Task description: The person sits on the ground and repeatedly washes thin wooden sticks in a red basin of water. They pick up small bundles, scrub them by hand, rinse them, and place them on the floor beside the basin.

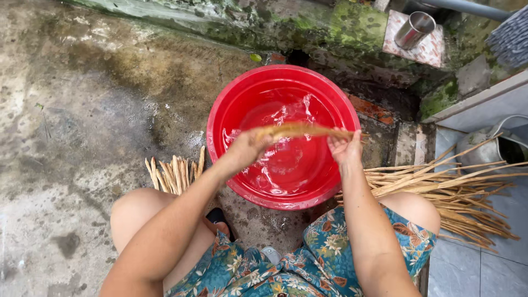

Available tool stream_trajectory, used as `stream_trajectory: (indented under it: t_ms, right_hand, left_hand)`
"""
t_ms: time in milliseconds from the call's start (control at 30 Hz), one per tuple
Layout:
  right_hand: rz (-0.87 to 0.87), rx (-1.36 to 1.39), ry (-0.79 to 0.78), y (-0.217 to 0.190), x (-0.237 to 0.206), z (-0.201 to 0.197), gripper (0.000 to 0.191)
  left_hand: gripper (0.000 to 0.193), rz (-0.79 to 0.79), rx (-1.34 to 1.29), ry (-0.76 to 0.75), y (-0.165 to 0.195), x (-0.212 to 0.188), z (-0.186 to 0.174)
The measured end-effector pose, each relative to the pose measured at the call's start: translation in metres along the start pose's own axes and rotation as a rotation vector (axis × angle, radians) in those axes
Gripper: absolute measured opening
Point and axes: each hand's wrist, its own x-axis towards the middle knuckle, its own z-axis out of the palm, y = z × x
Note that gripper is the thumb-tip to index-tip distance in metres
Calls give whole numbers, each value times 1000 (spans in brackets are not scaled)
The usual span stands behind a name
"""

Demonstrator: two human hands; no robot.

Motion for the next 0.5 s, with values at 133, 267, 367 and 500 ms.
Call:
stream_trajectory:
  t_ms: [133, 267, 367, 500]
  right_hand:
    - [194, -247, -346, 34, -48, 43, 91]
    - [279, -245, -699, 74, -73, 55, 51]
    - [269, -279, -527, 91, -55, 42, 30]
    - [134, -163, -334, 95, -24, 27, 22]
  left_hand:
    - [37, -109, -191, 62, -10, 17, -1]
    - [42, -237, -42, -71, -36, 23, 50]
    - [44, -272, 134, -91, -50, 29, 70]
    - [27, -410, 156, -141, -59, 32, 67]
